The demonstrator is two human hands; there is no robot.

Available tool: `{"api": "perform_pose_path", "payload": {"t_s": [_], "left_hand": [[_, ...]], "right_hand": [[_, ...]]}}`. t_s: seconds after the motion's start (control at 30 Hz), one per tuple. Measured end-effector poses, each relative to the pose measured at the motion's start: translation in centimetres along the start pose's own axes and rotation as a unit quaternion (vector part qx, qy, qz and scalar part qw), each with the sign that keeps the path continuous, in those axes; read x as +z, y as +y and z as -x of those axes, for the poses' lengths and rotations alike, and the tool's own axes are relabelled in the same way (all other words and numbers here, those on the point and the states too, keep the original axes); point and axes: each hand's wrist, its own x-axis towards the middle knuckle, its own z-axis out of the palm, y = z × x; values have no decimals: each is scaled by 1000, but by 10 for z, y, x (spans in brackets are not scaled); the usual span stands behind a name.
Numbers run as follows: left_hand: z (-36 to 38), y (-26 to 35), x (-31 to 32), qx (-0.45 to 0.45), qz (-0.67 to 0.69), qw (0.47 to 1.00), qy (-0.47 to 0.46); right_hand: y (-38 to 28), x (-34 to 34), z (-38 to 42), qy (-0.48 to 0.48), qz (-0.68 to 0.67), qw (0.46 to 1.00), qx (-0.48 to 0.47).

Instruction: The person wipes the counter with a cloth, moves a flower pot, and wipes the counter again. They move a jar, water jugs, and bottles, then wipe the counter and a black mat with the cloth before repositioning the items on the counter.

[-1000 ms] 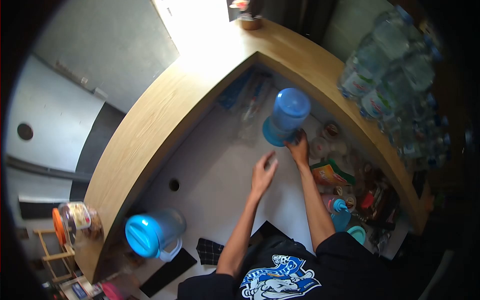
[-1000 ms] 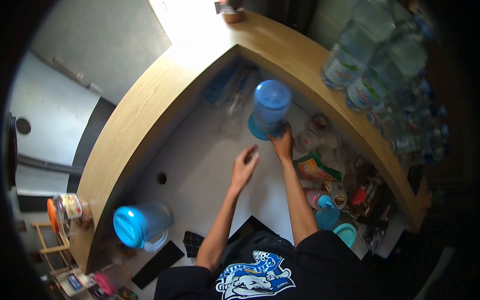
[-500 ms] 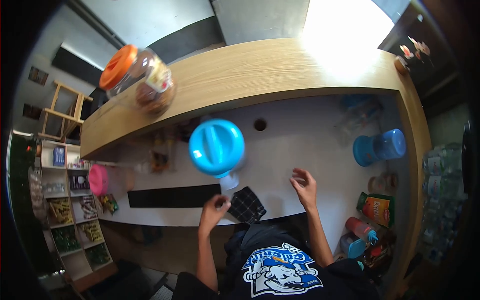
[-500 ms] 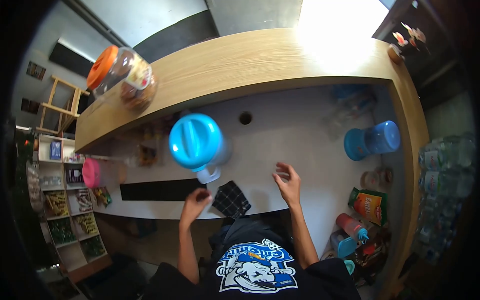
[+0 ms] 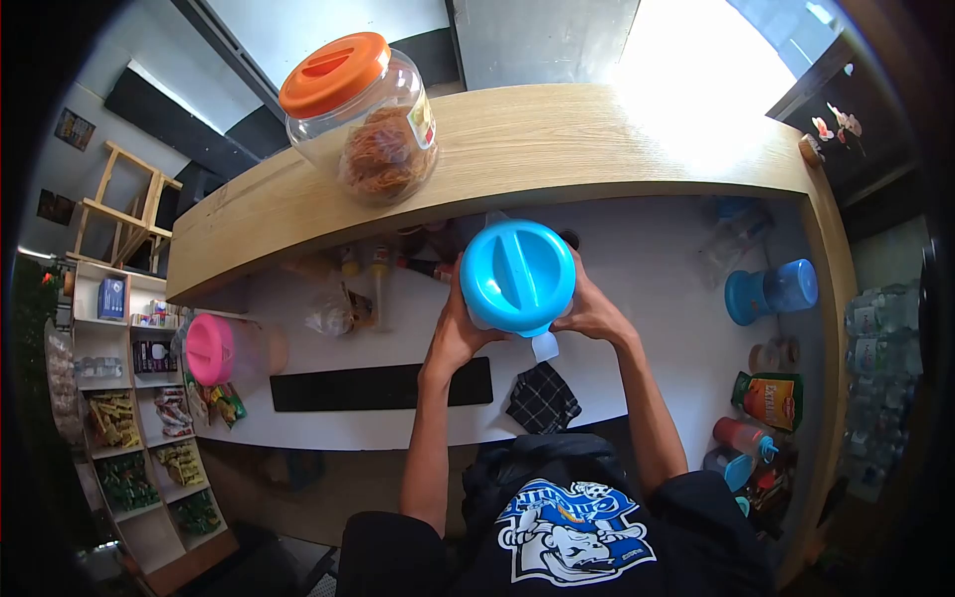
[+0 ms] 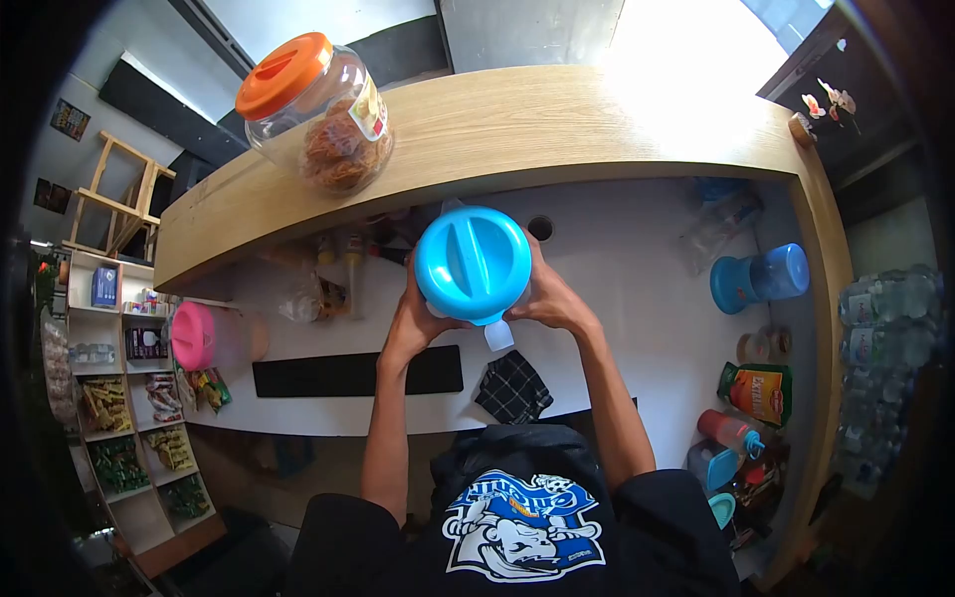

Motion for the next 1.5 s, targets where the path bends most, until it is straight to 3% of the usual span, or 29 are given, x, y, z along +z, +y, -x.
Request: {"api": "perform_pose_path", "payload": {"t_s": [0.27,0.37,0.57,0.9,1.17,1.3,1.5], "left_hand": [[4,-9,11,37,111,993,-29],[10,14,17,71,38,996,-30],[5,54,58,79,63,990,-101],[-51,136,212,177,35,931,-318],[-88,159,370,170,54,863,-472],[-96,156,422,166,51,850,-497],[-100,165,449,155,52,839,-519]], "right_hand": [[-7,12,24,46,-20,999,-11],[-1,9,41,64,-29,997,-38],[-5,-25,97,135,-64,989,3],[20,-112,229,364,-92,923,82],[82,-166,313,520,-39,846,109],[98,-186,333,549,-36,828,104],[114,-187,340,582,-72,801,122]]}}
